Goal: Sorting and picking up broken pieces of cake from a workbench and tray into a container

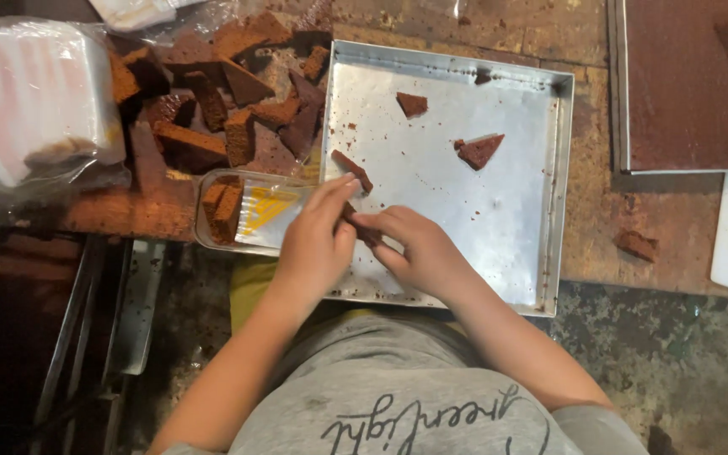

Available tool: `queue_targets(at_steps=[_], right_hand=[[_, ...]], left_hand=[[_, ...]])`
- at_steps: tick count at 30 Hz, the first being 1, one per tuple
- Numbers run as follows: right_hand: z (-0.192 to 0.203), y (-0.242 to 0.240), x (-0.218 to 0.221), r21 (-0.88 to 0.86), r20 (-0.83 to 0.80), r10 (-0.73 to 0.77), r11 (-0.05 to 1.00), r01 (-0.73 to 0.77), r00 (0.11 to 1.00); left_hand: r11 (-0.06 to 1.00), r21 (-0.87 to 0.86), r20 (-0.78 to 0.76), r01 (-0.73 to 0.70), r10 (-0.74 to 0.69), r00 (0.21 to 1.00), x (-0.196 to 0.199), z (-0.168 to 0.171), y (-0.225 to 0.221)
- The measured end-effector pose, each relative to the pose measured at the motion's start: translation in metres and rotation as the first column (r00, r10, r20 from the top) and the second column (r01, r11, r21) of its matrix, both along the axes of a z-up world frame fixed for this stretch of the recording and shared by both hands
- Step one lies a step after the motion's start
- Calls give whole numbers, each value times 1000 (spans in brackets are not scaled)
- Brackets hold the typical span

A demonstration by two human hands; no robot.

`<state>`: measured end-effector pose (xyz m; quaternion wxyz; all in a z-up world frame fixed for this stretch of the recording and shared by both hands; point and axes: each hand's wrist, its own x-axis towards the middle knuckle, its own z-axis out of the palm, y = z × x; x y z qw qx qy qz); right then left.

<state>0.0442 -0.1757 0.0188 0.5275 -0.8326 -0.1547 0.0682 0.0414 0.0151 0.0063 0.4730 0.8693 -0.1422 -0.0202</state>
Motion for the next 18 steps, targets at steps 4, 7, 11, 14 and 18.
queue_targets(at_steps=[4, 7, 11, 14, 18], right_hand=[[-25, -17, 9, -30, -35, -174, 984, 173, 984], [-7, -34, 29, -339, -408, -93, 939, -57, 908], [18, -52, 38, -63, -7, -257, 964, 257, 966], [5, -41, 43, 215, 297, -460, 886, 410, 837], [-58, -1, 41, -127, 8, -183, 975, 182, 983]], left_hand=[[965, -164, -33, 206, -214, 976, -16, 45, -15], [972, -188, -453, 137, -210, 867, 2, 18, -6], [881, 469, 345, -65, -116, 931, 104, -93, 67], [712, 658, 402, -244, -58, 914, 156, -123, 104], [631, 732, 385, -256, -73, 920, 168, -124, 115]])
